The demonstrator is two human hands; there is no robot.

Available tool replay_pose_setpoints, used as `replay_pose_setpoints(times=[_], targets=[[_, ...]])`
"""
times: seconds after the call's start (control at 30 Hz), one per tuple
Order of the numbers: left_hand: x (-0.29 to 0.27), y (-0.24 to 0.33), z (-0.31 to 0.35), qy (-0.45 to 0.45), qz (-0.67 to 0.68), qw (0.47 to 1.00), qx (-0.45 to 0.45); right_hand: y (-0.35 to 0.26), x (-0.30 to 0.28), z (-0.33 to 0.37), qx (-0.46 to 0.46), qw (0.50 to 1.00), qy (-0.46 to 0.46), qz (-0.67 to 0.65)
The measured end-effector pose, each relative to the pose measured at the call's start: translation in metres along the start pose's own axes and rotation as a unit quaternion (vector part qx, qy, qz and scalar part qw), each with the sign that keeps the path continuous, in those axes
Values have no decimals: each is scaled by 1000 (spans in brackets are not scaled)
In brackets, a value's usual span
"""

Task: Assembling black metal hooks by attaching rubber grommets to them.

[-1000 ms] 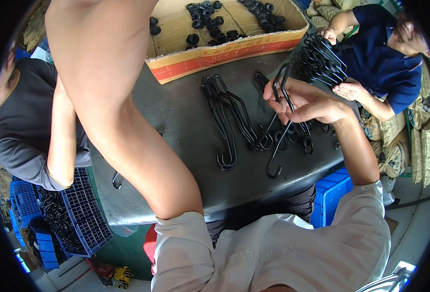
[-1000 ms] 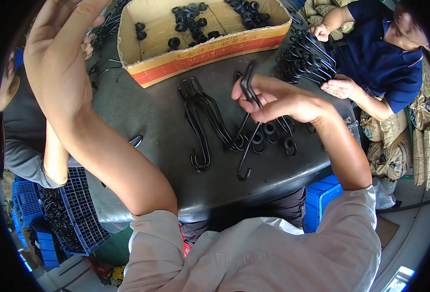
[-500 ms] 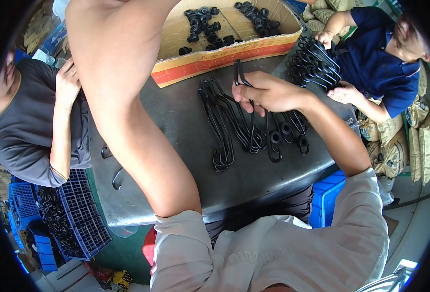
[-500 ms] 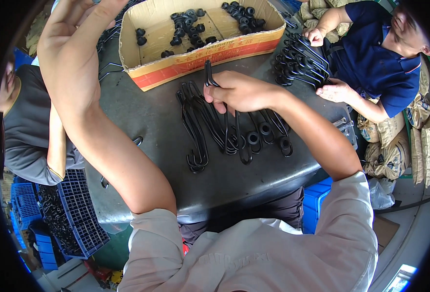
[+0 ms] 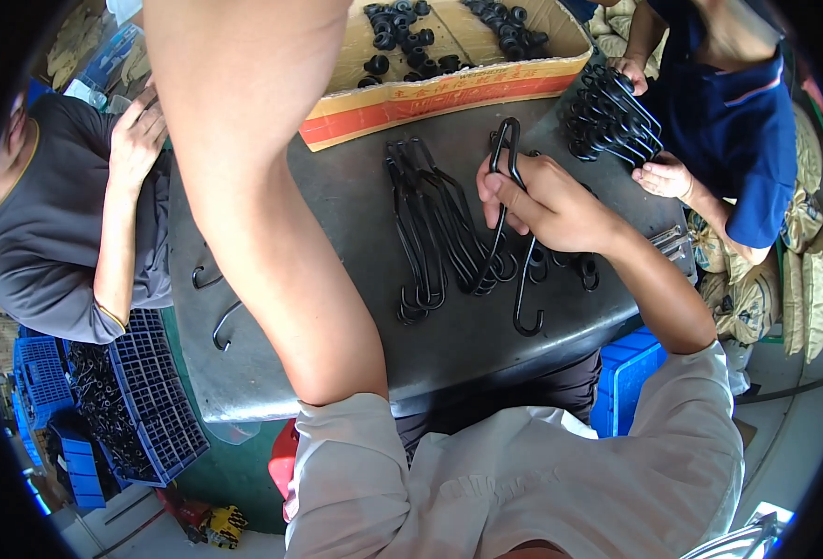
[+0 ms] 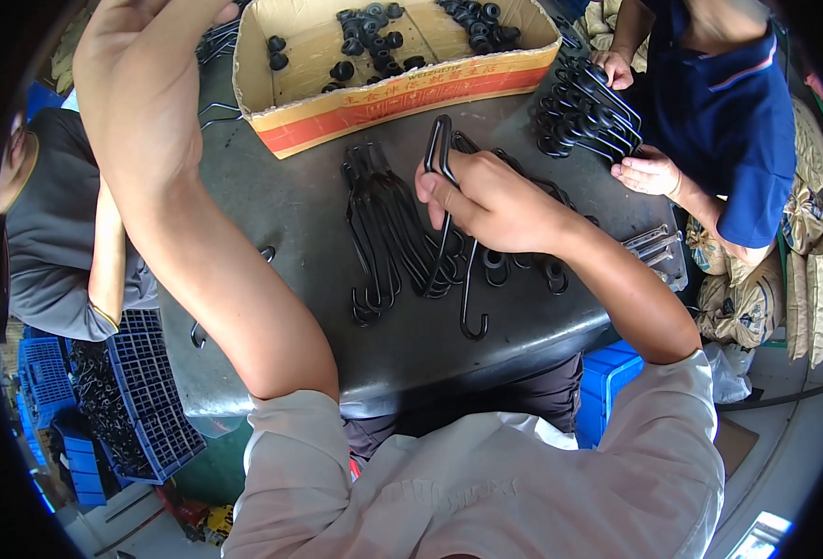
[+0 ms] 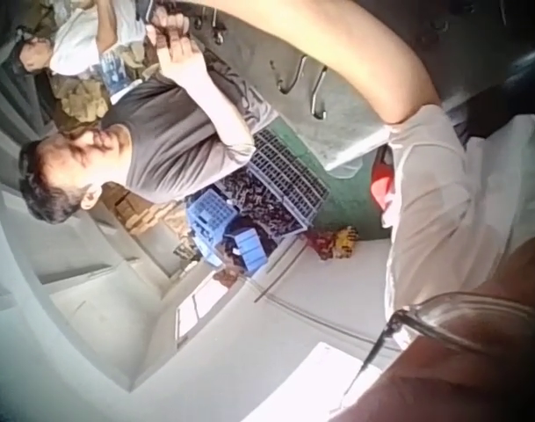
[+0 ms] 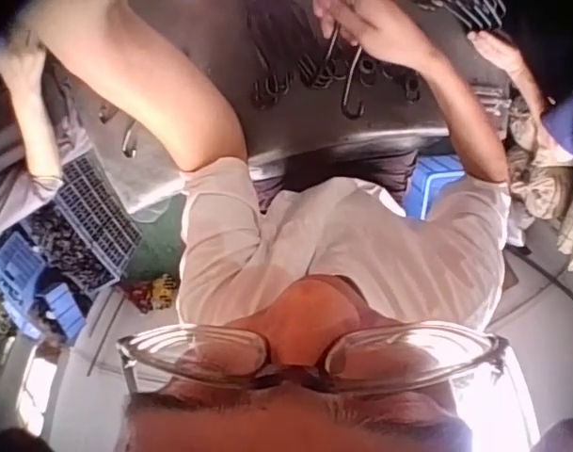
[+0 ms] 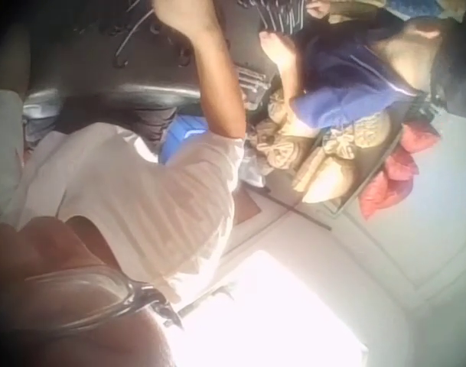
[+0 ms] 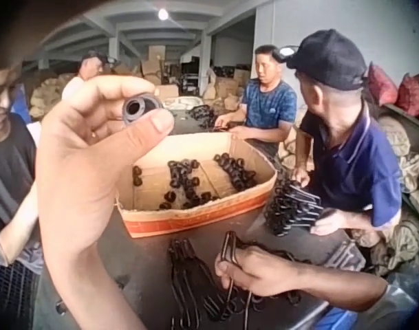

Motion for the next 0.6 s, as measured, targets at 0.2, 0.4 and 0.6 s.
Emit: replay_pose_setpoints(times=[0.2,0.4,0.6], targets=[[-1,6,3,15,-30,999,11,11,10,-20,204,978,8,-44],[-3,10,4,34,-9,999,8,20,10,-32,284,952,-56,-98],[-10,17,5,35,3,999,5,22,13,-44,320,939,-99,-82]])
Point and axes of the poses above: each hand's wrist, its own z-axis away from the middle knuckle, its own x-axis out of the palm, y = z × x, the point moved 1 cm from there along -z, towards the middle knuckle, and after that the axes turned 7 degrees about z, right-handed, at the moved point
